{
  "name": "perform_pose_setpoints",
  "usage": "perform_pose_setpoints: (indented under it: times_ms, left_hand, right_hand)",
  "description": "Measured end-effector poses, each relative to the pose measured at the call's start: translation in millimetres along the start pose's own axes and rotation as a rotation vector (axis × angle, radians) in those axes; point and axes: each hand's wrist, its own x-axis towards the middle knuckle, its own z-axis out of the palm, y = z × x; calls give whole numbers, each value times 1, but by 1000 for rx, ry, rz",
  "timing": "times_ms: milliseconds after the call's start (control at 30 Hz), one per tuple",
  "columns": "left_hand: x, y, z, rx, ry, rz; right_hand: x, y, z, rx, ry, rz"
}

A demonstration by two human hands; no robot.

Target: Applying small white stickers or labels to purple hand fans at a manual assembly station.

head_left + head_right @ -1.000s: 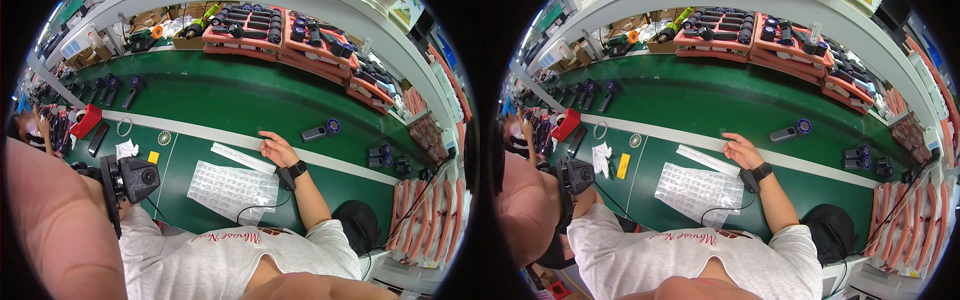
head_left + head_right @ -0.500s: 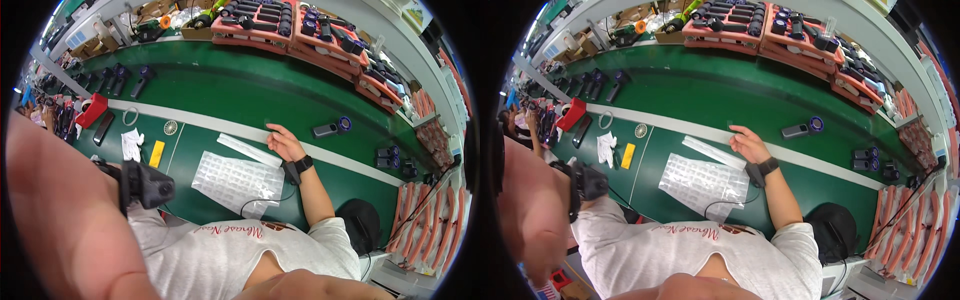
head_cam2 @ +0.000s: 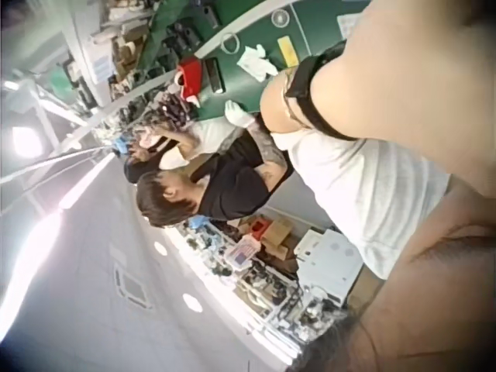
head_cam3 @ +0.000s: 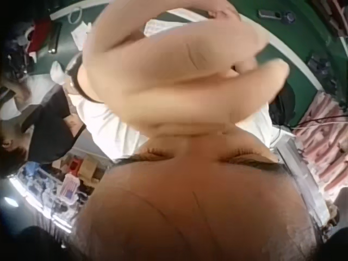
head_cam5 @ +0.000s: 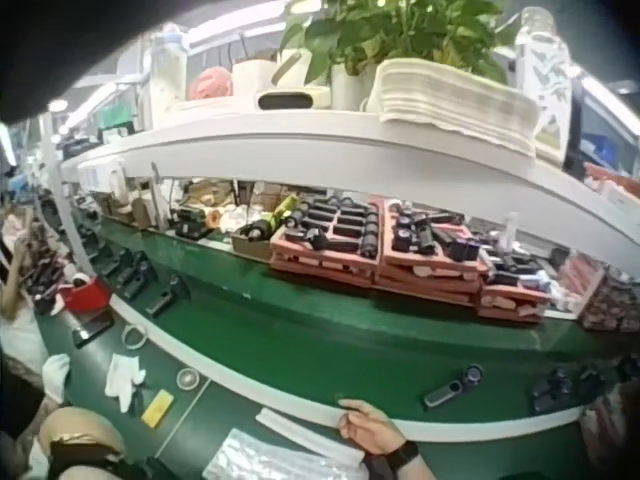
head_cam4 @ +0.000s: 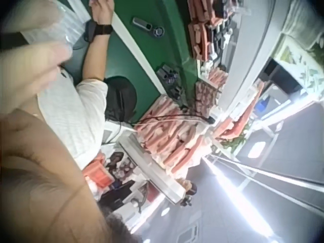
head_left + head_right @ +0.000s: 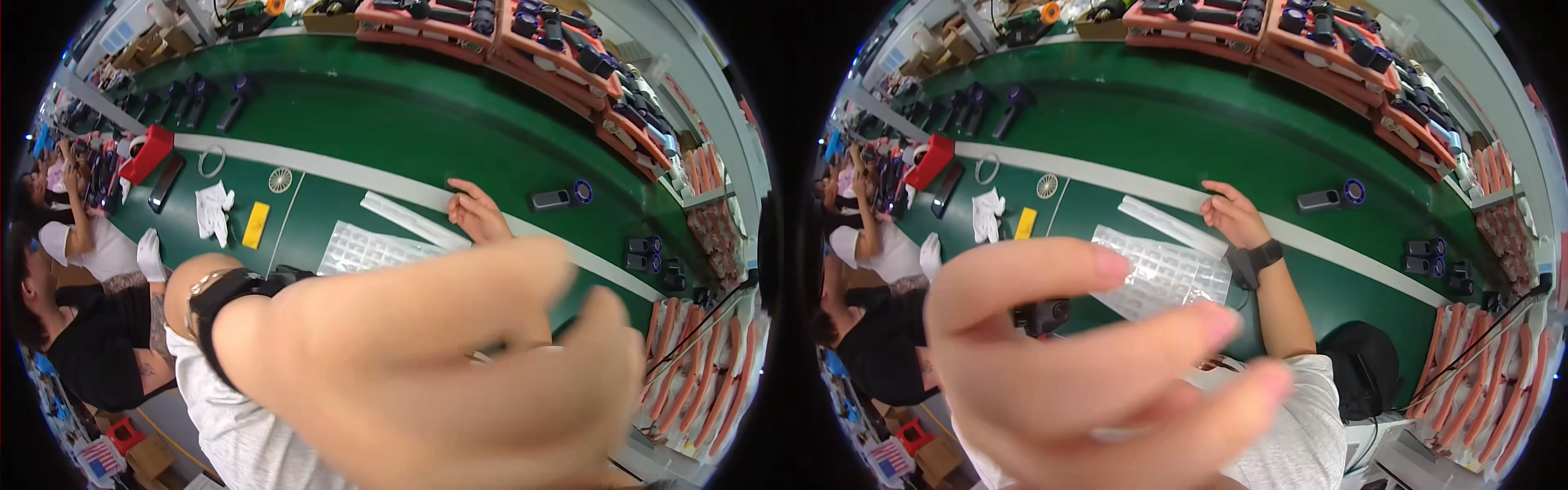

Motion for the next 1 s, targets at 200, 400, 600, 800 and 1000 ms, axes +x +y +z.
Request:
perform_pose_setpoints:
  times_ms: [200,400,600,800,1000]
  left_hand:
    - [-6,-12,10,-79,-21,-41]
    - [11,-17,7,-120,-33,-39]
    - [-7,-20,15,-178,-27,-34]
    - [-16,-23,18,-229,-9,-47]
    - [-21,-35,19,-284,-14,-48]
  right_hand:
    - [2,-2,1,-4,-2,-1]
    - [0,-1,2,-12,-4,8]
    - [-4,-3,-5,-11,-4,0]
    - [0,-1,5,3,-13,2]
    - [-2,-1,1,7,-2,1]
